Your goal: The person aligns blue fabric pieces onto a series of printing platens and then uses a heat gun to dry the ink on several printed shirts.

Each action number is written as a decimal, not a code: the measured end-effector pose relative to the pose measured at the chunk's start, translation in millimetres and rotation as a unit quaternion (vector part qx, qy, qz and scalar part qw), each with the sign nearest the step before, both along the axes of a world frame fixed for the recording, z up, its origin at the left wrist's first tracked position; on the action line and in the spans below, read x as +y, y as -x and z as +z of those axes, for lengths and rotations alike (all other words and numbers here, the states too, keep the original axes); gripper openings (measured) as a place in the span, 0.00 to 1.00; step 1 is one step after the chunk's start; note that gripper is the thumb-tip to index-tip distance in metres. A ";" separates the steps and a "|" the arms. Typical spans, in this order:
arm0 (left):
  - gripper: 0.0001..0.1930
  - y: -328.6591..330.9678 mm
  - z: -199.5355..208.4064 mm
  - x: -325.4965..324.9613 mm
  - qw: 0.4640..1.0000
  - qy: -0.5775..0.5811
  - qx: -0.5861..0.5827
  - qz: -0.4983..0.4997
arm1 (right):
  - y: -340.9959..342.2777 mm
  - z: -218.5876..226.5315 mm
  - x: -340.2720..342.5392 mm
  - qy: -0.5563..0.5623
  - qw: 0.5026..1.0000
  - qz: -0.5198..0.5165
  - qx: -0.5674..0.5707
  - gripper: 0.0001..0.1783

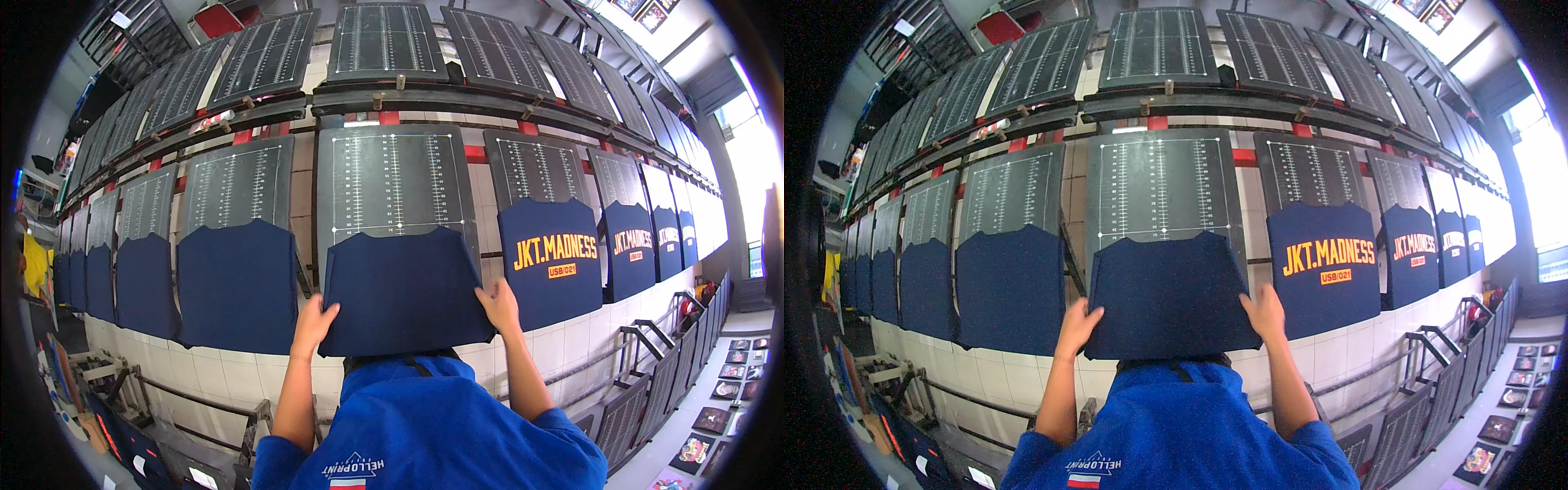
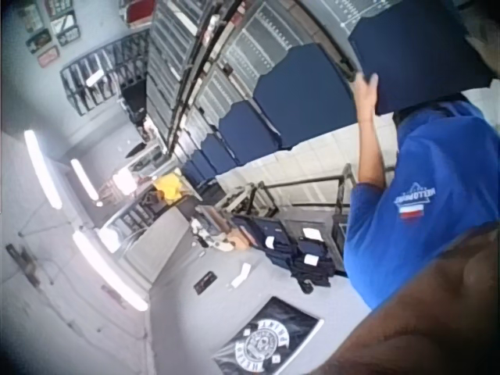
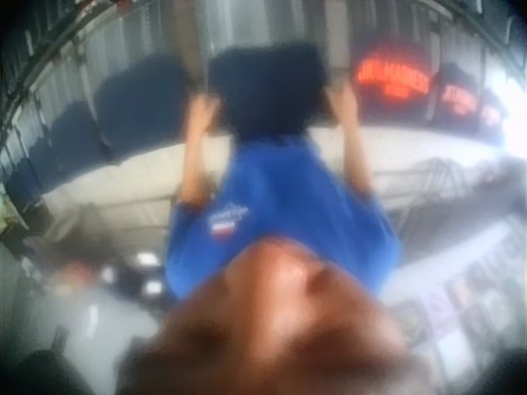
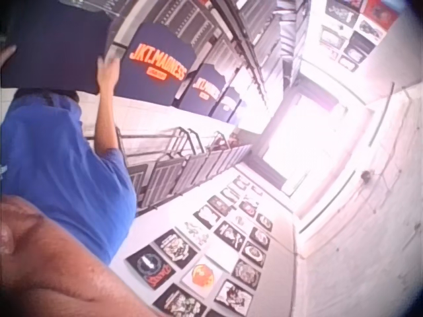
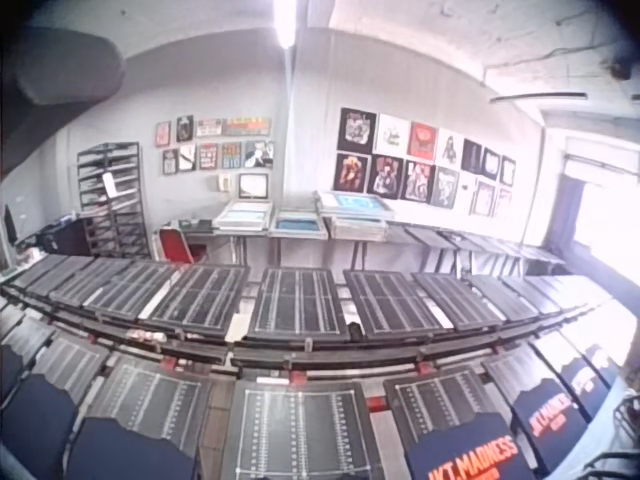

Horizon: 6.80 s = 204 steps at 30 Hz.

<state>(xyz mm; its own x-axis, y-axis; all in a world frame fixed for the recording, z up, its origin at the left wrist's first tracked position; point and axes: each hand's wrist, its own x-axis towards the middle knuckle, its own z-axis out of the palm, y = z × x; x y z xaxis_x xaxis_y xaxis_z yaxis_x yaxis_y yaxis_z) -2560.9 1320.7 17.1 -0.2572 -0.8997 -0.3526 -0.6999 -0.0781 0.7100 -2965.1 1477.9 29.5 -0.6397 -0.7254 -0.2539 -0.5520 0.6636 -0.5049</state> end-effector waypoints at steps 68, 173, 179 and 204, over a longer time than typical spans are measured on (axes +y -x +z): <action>0.36 428.4 -92.5 199.0 0.964 0.066 0.251 0.052 | 251.3 4.7 154.5 0.012 0.906 0.139 -0.399 0.12; 0.11 575.4 -19.7 16.4 0.965 0.238 -0.067 -0.091 | 499.0 -41.8 -5.5 0.146 0.979 0.120 0.075 0.13; 0.11 570.0 -27.4 11.5 0.959 0.239 -0.107 -0.110 | 497.7 -49.7 -4.0 0.167 0.974 0.118 0.094 0.10; 0.16 501.2 -51.6 57.2 0.973 0.180 -0.044 0.138 | 324.4 -27.4 -9.2 0.055 0.950 0.269 0.148 0.47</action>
<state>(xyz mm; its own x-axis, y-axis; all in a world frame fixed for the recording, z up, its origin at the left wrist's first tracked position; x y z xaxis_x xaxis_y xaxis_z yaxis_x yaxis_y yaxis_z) -3062.1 1378.0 -34.5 0.0280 -0.9995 -0.0123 -0.7466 -0.0291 0.6646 -3289.5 1468.7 2.1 -0.2001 -0.9795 -0.0242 -0.9253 0.1970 -0.3242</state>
